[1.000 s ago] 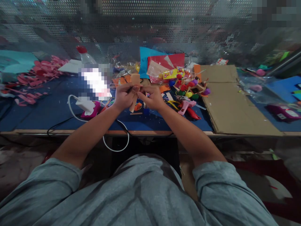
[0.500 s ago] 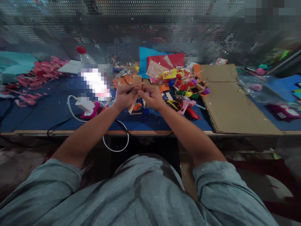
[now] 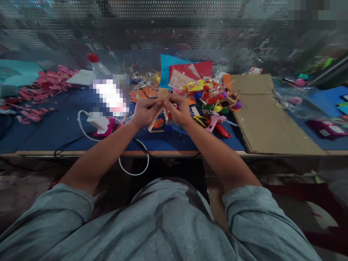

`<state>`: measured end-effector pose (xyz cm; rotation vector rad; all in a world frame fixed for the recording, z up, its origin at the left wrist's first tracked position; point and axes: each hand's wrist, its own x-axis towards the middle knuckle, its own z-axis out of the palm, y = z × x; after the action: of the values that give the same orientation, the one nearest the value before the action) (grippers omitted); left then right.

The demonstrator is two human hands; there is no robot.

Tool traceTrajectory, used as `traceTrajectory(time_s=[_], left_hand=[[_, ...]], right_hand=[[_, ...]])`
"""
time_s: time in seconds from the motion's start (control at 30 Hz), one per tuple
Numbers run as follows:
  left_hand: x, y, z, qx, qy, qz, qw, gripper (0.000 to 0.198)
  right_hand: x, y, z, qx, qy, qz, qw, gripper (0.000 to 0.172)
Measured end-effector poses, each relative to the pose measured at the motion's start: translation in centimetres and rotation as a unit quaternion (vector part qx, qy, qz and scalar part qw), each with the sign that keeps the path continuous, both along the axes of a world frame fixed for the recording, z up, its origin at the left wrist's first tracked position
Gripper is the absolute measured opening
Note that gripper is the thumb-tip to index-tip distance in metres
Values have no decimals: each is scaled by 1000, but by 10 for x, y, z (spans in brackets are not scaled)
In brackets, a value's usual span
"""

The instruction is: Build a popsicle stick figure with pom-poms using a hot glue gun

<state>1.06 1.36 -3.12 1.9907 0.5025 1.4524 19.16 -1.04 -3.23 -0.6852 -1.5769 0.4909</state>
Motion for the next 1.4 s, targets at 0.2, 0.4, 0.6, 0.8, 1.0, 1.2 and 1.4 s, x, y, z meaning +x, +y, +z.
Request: traceTrajectory(time_s=[0.2, 0.4, 0.6, 0.8, 1.0, 1.2, 1.4], left_hand=[[-1, 1, 0, -13, 13, -14, 1000, 44], [-2, 2, 0, -10, 18, -21, 1000, 42], [2, 5, -3, -73, 13, -76, 994, 50], [2, 6, -4, -115, -1, -104, 988, 62], [1, 4, -2, -112, 0, -94, 989, 46], [2, 7, -6, -107, -4, -96, 990, 46], [2, 3, -4, -120, 8, -100, 988, 48]], right_hand=[[2, 1, 0, 36, -14, -21, 999, 57], [2, 1, -1, 86, -29, -28, 996, 47], [4, 2, -1, 79, -37, -30, 996, 54], [4, 3, -2, 70, -10, -26, 997, 53], [3, 4, -4, 51, 14, -34, 998, 57], [3, 6, -6, 35, 34, -43, 998, 63], [2, 6, -7, 42, 61, -25, 997, 63]])
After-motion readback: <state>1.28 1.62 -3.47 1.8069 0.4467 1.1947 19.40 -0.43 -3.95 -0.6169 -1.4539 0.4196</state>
